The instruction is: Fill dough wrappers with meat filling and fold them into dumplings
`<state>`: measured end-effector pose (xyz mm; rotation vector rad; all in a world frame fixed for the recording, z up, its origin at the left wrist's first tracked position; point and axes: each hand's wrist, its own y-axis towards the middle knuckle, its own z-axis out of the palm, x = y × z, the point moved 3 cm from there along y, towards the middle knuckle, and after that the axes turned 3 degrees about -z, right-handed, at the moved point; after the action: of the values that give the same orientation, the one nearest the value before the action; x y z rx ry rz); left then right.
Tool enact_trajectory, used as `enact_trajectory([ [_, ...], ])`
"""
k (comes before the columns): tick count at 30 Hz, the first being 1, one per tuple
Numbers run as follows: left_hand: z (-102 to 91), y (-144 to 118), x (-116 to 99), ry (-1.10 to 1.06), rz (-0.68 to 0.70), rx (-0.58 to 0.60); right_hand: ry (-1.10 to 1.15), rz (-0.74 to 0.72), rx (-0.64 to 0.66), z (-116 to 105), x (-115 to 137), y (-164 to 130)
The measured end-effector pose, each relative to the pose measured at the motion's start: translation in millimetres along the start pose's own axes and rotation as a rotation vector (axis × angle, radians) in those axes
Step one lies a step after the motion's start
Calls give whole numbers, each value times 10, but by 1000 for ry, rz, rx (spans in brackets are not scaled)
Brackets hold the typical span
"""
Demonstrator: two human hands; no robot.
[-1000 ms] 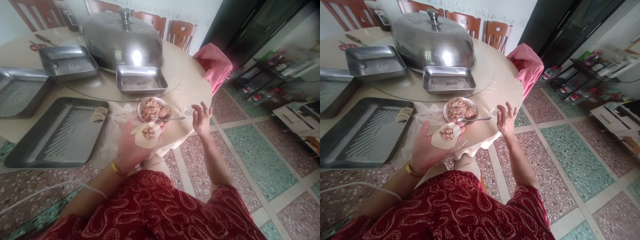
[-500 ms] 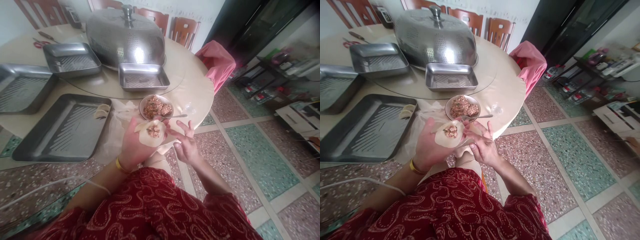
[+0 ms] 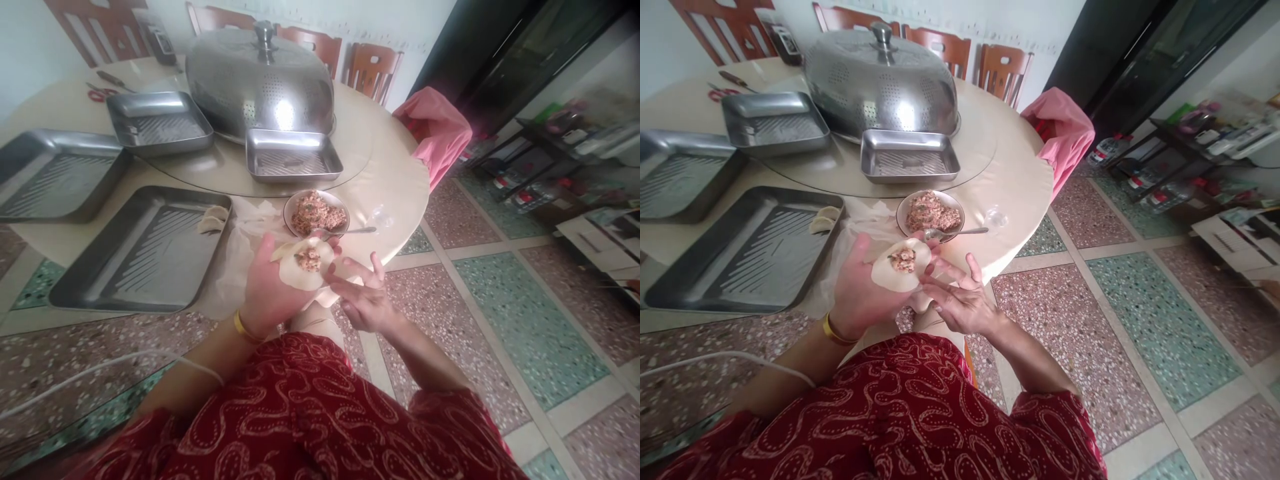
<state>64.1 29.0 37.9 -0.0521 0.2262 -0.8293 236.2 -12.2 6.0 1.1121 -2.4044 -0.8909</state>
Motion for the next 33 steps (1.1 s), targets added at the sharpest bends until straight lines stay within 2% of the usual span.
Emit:
enact_trajectory([
  [4, 29, -11, 23, 12, 5, -39, -11, -62, -66, 3, 49, -24],
  [10, 54, -41, 44, 21, 35, -36, -30, -146, -155, 16, 173, -16],
  [15, 44, -46, 78, 43, 49, -44, -76, -163, -60, 28, 284, 24],
  [17, 36, -47, 86, 40, 71, -77, -78, -187, -67, -1, 340, 46],
  [23, 8, -54, 86, 47, 101, -100, -37, -125, -45, 40, 436, 25],
  [25, -16, -96, 51, 41, 136, -111, 44, -108, -122, 50, 430, -15],
  [27, -45, -178, 0, 32, 180, -116, 133, 12, -197, 40, 362, -21],
  [30, -109, -361, -81, -11, 233, -115, 223, 219, -190, 39, 206, 158],
  [33, -198, -557, -165, -85, 289, -101, 261, 179, -101, 121, 74, 691],
])
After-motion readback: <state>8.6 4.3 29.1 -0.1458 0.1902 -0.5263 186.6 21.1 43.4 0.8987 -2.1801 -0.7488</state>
